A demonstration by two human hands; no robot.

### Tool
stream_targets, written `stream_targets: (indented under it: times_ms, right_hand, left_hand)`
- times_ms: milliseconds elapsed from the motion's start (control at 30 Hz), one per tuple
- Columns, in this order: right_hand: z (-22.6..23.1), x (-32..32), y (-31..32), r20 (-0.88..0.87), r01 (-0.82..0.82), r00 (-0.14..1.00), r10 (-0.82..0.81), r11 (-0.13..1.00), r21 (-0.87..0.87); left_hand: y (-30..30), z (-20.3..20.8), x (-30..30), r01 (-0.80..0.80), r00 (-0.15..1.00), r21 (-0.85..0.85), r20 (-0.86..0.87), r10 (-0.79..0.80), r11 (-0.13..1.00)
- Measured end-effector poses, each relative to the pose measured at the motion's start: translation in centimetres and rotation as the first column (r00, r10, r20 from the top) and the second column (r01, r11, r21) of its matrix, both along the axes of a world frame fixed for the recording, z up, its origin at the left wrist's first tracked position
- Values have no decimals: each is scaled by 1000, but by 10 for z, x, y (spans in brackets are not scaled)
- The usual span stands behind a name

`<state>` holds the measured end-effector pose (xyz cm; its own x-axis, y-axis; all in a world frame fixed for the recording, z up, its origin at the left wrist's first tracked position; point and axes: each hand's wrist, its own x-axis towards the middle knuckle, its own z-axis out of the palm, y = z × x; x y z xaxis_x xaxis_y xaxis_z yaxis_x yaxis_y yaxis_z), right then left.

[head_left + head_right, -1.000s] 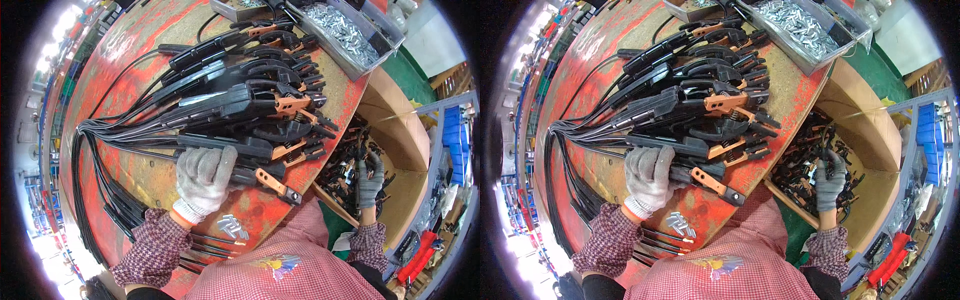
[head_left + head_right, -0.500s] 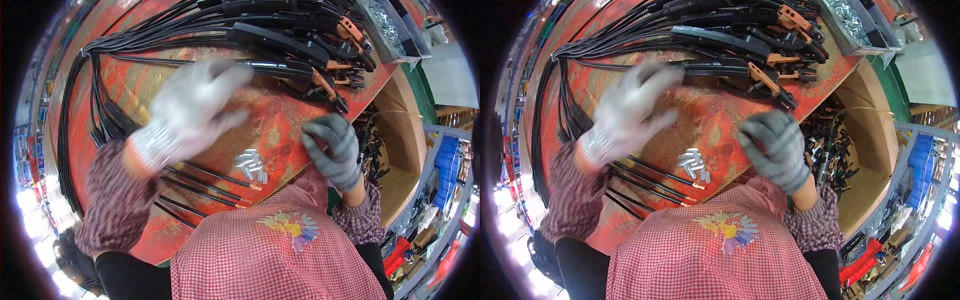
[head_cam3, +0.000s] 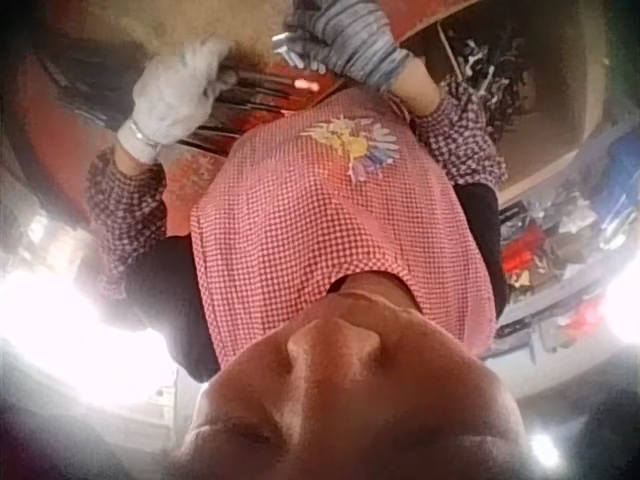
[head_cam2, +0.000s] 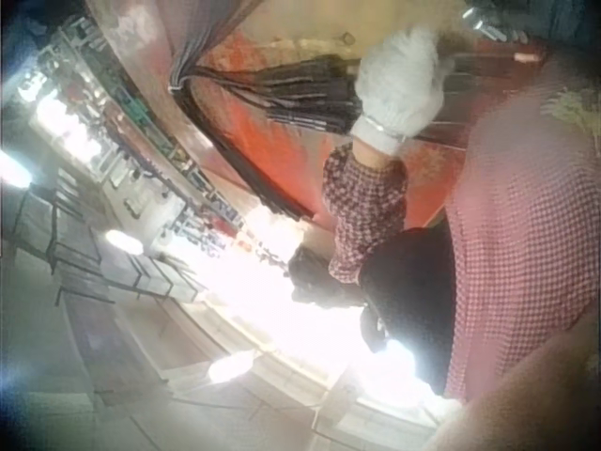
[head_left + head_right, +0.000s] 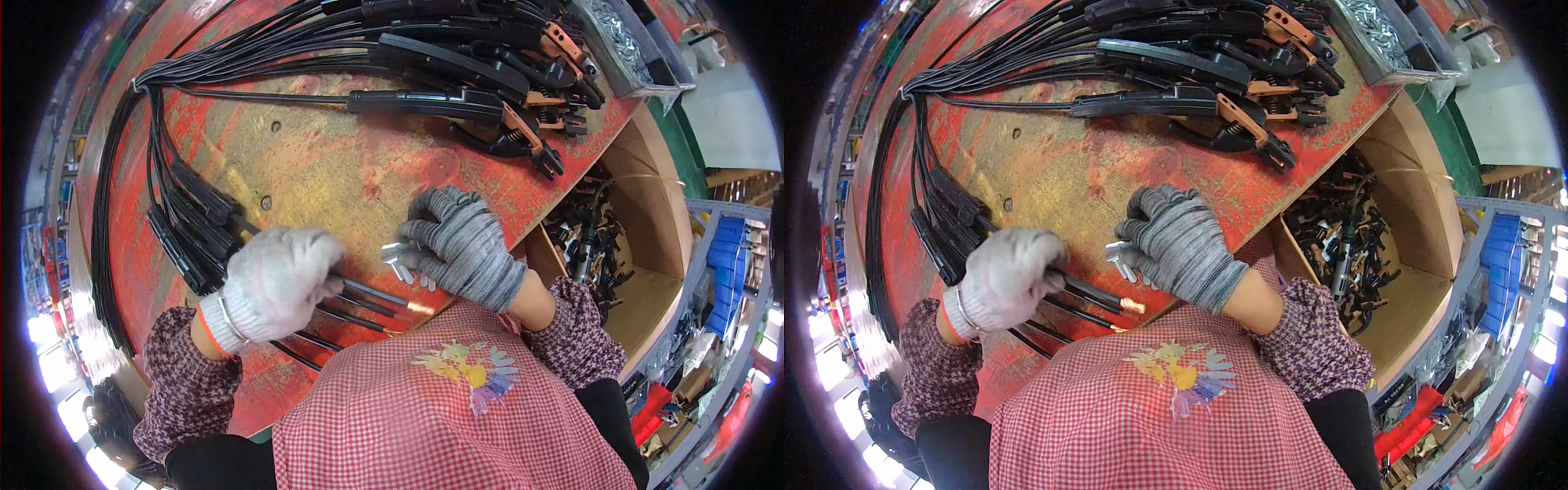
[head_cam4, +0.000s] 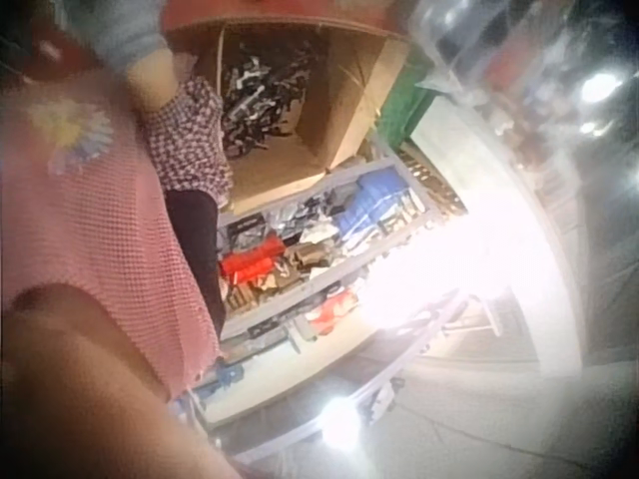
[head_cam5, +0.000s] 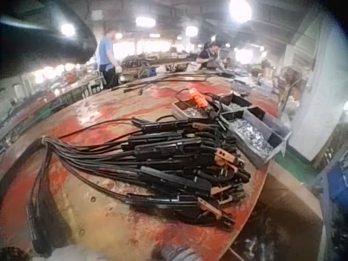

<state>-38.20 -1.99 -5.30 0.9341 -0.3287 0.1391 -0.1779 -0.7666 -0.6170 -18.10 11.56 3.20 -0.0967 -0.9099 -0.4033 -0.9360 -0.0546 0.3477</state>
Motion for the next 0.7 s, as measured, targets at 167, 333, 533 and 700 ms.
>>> stream_targets:
  times_ms: [167,333,533,700]
  right_hand:
    - [-9,-4,-3,-20,-29,999,28,995,-92]
    - [-22,-21,4,25,48,999,-47,998,-48]
    - [-4,-23,11,-22,55,998,-60,985,-160]
    - [-12,-23,10,46,59,997,-55,995,-75]
  left_hand:
    - [-37,5,-13,-178,954,-94,-259,149,979]
    - [-79,-6,-36,-119,926,-220,-376,29,968]
    - [-105,-25,-40,-151,888,-113,-452,85,982]
    - [-108,-40,-30,-116,826,68,-548,134,991]
